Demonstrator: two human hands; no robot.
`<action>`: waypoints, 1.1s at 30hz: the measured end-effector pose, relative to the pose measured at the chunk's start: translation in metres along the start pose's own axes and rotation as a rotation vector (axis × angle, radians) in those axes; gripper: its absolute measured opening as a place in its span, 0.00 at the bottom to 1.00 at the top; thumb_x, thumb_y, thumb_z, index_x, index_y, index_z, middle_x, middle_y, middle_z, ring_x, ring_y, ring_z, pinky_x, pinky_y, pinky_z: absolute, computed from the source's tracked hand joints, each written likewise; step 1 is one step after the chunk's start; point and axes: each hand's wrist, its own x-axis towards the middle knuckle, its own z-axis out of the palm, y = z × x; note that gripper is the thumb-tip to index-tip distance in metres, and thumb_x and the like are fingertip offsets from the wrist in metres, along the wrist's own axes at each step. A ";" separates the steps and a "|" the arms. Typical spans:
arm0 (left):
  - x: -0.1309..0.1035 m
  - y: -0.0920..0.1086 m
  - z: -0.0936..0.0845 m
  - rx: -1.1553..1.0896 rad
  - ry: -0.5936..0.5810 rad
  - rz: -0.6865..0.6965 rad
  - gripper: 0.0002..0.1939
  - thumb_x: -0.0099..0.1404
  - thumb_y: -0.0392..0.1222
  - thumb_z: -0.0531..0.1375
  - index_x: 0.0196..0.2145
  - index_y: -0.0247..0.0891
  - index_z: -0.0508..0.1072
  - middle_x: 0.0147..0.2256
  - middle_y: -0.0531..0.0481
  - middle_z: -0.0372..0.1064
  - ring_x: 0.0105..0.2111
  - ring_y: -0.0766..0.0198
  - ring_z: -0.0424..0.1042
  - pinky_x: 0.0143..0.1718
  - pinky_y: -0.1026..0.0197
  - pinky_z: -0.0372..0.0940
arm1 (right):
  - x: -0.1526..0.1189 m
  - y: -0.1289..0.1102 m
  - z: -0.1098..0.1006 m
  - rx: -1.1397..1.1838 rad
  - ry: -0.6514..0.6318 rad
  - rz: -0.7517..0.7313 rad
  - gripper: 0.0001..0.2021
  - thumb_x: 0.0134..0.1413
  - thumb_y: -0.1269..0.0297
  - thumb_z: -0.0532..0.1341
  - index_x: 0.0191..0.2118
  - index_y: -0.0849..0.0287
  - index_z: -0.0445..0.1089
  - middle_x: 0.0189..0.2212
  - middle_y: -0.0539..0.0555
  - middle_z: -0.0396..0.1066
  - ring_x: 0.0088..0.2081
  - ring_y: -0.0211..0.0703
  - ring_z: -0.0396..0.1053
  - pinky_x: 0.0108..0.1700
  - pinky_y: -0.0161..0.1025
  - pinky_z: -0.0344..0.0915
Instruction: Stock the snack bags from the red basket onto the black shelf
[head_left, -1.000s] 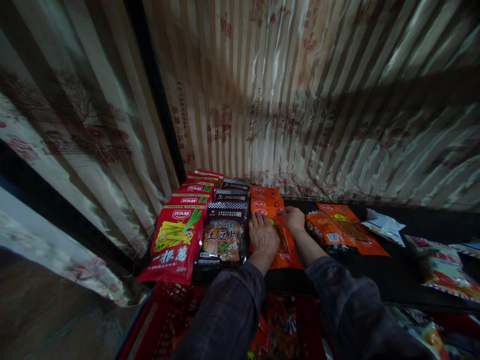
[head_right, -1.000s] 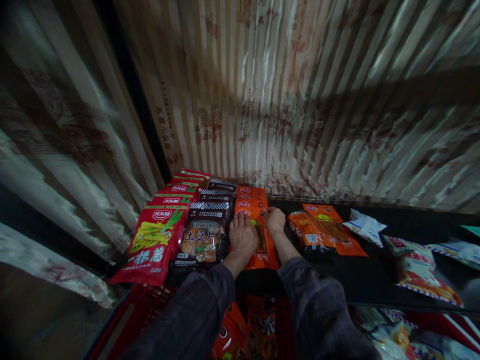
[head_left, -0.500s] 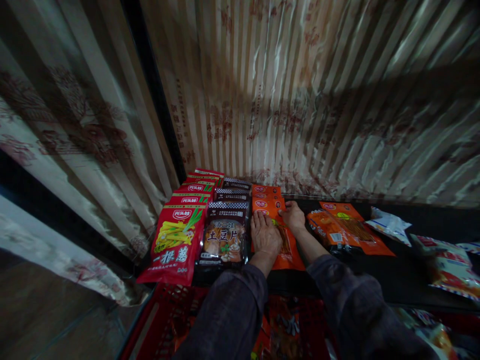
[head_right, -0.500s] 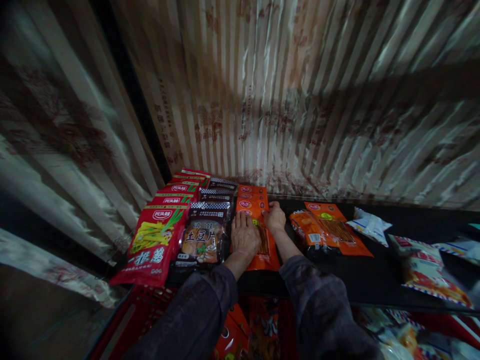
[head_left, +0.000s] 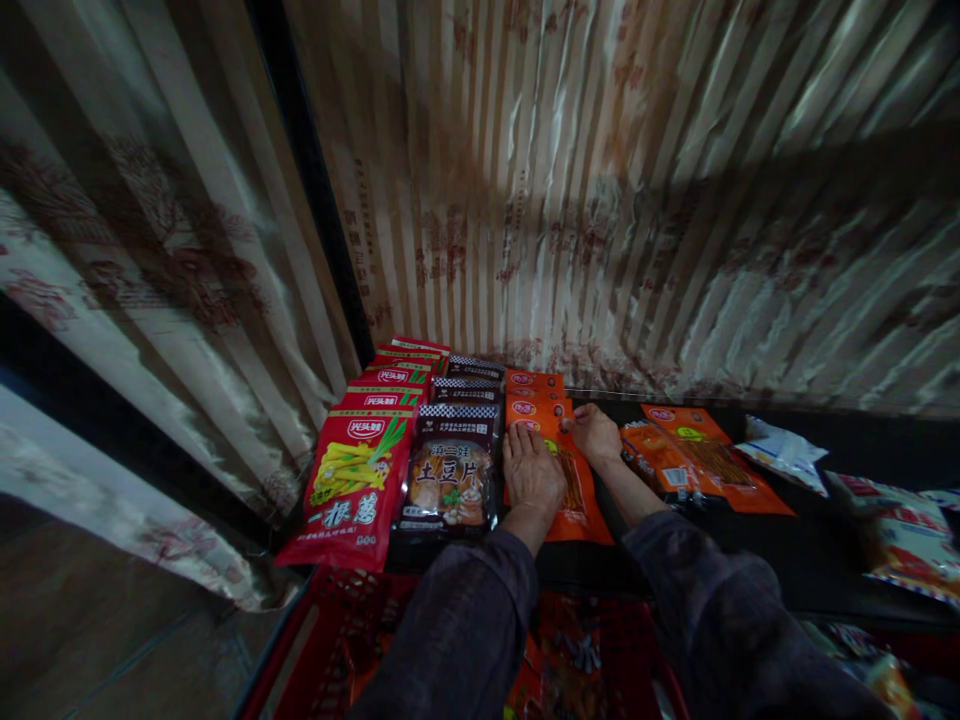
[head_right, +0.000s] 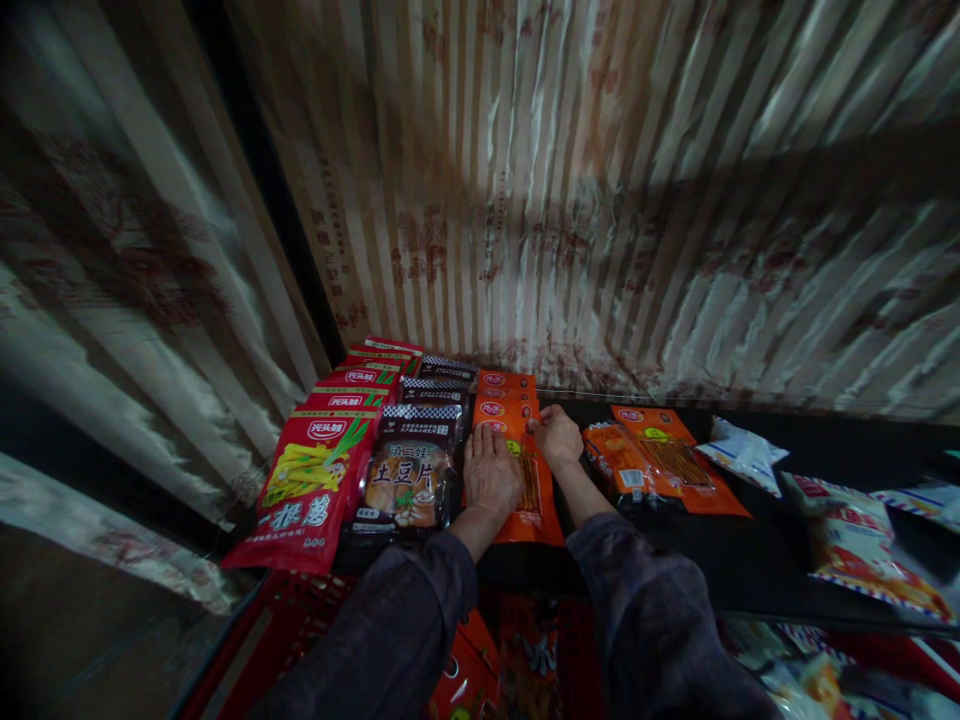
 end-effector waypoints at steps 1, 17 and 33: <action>0.000 0.000 0.000 0.001 -0.003 -0.004 0.25 0.66 0.38 0.51 0.58 0.23 0.67 0.62 0.29 0.61 0.65 0.48 0.57 0.65 0.46 0.51 | -0.002 -0.001 -0.001 -0.027 -0.022 0.009 0.07 0.53 0.60 0.65 0.38 0.53 0.71 0.36 0.53 0.78 0.37 0.45 0.75 0.36 0.37 0.64; -0.001 0.004 -0.006 -0.010 -0.084 -0.029 0.28 0.68 0.43 0.51 0.61 0.26 0.64 0.63 0.29 0.58 0.66 0.45 0.54 0.65 0.44 0.50 | -0.001 0.004 0.018 -0.189 -0.098 -0.474 0.24 0.54 0.81 0.53 0.52 0.54 0.74 0.54 0.55 0.74 0.55 0.45 0.69 0.60 0.40 0.61; 0.000 0.005 -0.009 -0.009 -0.143 -0.026 0.33 0.68 0.52 0.51 0.64 0.28 0.61 0.66 0.32 0.53 0.68 0.43 0.48 0.66 0.43 0.47 | -0.013 0.017 0.016 0.039 0.022 -0.409 0.17 0.59 0.68 0.54 0.51 0.59 0.75 0.50 0.60 0.74 0.56 0.49 0.69 0.60 0.44 0.63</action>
